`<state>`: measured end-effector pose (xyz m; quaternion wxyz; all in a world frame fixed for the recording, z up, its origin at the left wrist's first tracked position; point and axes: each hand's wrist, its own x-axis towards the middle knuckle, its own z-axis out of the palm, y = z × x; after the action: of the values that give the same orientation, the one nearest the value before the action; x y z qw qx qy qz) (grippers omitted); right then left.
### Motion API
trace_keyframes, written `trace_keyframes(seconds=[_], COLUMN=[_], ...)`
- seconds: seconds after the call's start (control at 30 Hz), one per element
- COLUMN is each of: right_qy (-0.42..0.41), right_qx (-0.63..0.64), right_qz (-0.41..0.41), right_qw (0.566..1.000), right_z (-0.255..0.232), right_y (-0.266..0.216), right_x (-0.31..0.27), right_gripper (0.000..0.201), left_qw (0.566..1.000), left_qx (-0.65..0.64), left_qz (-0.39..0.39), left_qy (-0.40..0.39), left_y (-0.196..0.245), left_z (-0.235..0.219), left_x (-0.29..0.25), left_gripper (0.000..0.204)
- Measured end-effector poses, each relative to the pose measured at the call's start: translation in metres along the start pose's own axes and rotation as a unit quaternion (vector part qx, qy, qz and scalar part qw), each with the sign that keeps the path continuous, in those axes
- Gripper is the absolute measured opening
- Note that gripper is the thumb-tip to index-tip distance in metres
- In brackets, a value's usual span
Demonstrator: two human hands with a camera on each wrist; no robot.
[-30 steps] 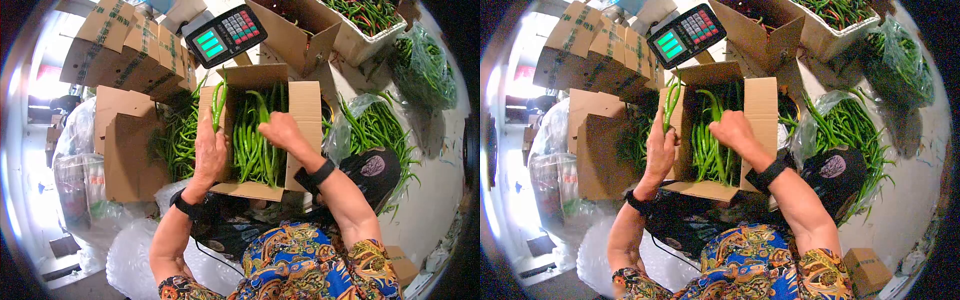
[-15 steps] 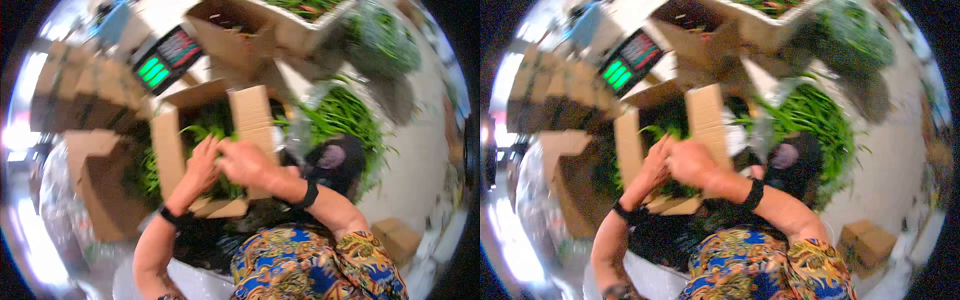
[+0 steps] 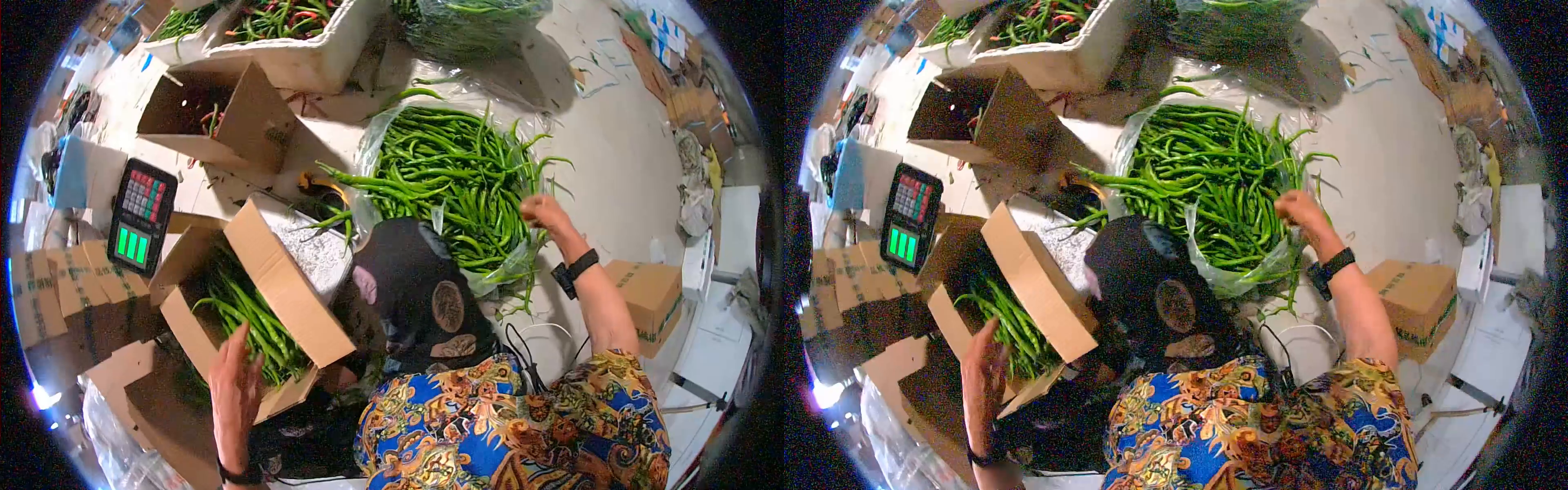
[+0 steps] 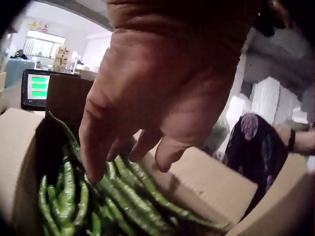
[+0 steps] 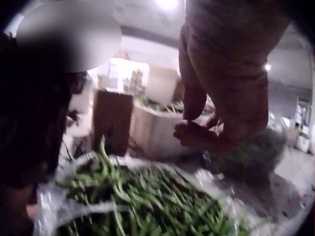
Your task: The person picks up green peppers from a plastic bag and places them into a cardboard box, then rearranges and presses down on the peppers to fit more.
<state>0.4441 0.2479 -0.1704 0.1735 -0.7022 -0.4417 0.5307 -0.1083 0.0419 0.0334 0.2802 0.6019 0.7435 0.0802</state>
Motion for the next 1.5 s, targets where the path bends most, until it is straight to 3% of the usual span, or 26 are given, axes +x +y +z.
trace_keyframes(seconds=[0.03, 0.07, 0.13, 0.17, 0.23, 0.27, 0.33, 0.4, 0.47, 0.5, 0.57, 0.67, 0.73, 0.77, 0.8, 0.87, 0.93, 1.0, 1.03, 1.07, 1.13, 1.17, 1.27, 1.3, 1.43, 1.5], right_qy=[0.001, 0.003, 0.032, 0.03, 0.185, 0.185, 0.212, 0.214, 0.307, 0.264, 0.259, 0.276, 0.221, 0.263, 0.262, 0.183, 0.228, 0.307, 0.241, 0.237, 0.055, 0.131, 0.164, 0.109, 0.071, 0.096], right_qx=[0.008, 0.012, -0.208, -0.205, -0.223, -0.222, -0.245, -0.229, -0.258, -0.217, -0.232, -0.251, -0.295, -0.29, -0.289, -0.266, -0.293, -0.339, -0.325, -0.326, -0.38, -0.378, -0.304, -0.26, -0.258, -0.256], right_qz=[0.035, 0.04, -0.041, -0.04, -0.08, -0.082, -0.187, -0.133, -0.042, 0.04, 0.033, 0.01, -0.063, -0.128, -0.127, 0.04, 0.046, 0.018, 0.039, 0.04, 0.135, 0.099, 0.133, 0.117, 0.086, 0.06], right_qw=[0.999, 0.999, 0.977, 0.977, 0.954, 0.954, 0.927, 0.94, 0.915, 0.939, 0.937, 0.928, 0.927, 0.911, 0.912, 0.946, 0.927, 0.889, 0.914, 0.914, 0.914, 0.911, 0.929, 0.952, 0.96, 0.96], right_z=[0.0, 0.002, 0.01, 0.019, 0.051, 0.059, 0.071, 0.067, 0.06, 0.047, 0.03, 0.02, 0.026, 0.036, 0.043, 0.051, 0.057, 0.054, 0.044, 0.039, 0.034, 0.045, 0.049, 0.041, 0.025, 0.034], right_y=[0.03, 0.067, 0.127, 0.124, 0.093, 0.075, 0.048, 0.05, 0.065, 0.064, 0.082, 0.097, 0.065, 0.07, 0.071, 0.072, 0.085, 0.112, 0.105, 0.098, 0.07, 0.081, 0.109, 0.104, 0.085, 0.09], right_x=[0.006, 0.023, 0.052, 0.048, 0.035, 0.035, 0.038, 0.051, 0.066, 0.068, 0.075, 0.083, 0.078, 0.084, 0.086, 0.09, 0.078, 0.069, 0.068, 0.07, 0.069, 0.067, 0.083, 0.087, 0.082, 0.066], right_gripper=[0.02, 0.02, 0.02, 0.02, 0.025, 0.025, 0.029, 0.041, 0.055, 0.07, 0.075, 0.082, 0.076, 0.073, 0.073, 0.074, 0.079, 0.08, 0.085, 0.085, 0.092, 0.09, 0.087, 0.085, 0.087, 0.087], left_qw=[0.997, 0.997, 0.988, 0.99, 0.989, 0.987, 0.986, 0.978, 0.982, 0.976, 0.968, 0.984, 0.981, 0.981, 0.985, 0.988, 0.985, 0.986, 0.984, 0.982, 0.975, 0.972, 0.966, 0.972, 0.979, 0.978], left_qx=[-0.056, -0.053, -0.098, -0.102, -0.124, -0.134, -0.123, -0.172, -0.145, -0.164, -0.185, -0.105, -0.138, -0.136, -0.13, -0.125, -0.149, -0.15, -0.146, -0.141, -0.163, -0.173, -0.186, -0.177, -0.173, -0.179], left_qz=[-0.048, -0.046, -0.105, -0.092, -0.071, -0.071, -0.065, -0.071, -0.052, -0.072, -0.093, -0.075, -0.069, -0.07, -0.033, 0.004, 0.028, -0.001, -0.029, -0.056, -0.07, -0.069, -0.079, -0.062, -0.043, -0.053], left_qy=[-0.014, -0.019, -0.05, -0.045, -0.048, -0.057, -0.091, -0.094, -0.108, -0.125, -0.145, -0.126, -0.115, -0.116, -0.106, -0.095, -0.077, -0.078, -0.095, -0.114, -0.134, -0.145, -0.16, -0.139, -0.102, -0.097], left_y=[0.01, 0.017, 0.031, 0.04, 0.05, 0.055, 0.076, 0.076, 0.078, 0.08, 0.083, 0.09, 0.09, 0.095, 0.107, 0.116, 0.111, 0.108, 0.105, 0.1, 0.097, 0.097, 0.098, 0.1, 0.092, 0.088], left_z=[-0.002, -0.002, 0.002, 0.007, 0.016, 0.019, 0.018, 0.032, 0.036, 0.036, 0.039, 0.049, 0.05, 0.048, 0.043, 0.044, 0.057, 0.071, 0.08, 0.089, 0.098, 0.103, 0.111, 0.112, 0.121, 0.128], left_x=[-0.007, -0.013, -0.023, -0.024, -0.025, -0.025, -0.015, -0.017, -0.018, -0.018, -0.019, -0.016, -0.016, -0.014, -0.011, -0.007, -0.008, -0.015, -0.019, -0.023, -0.023, -0.024, -0.023, -0.02, -0.021, -0.026], left_gripper=[0.048, 0.048, 0.046, 0.043, 0.042, 0.042, 0.043, 0.044, 0.042, 0.039, 0.037, 0.044, 0.043, 0.043, 0.039, 0.035, 0.034, 0.034, 0.037, 0.041, 0.04, 0.04, 0.04, 0.038, 0.037, 0.037])
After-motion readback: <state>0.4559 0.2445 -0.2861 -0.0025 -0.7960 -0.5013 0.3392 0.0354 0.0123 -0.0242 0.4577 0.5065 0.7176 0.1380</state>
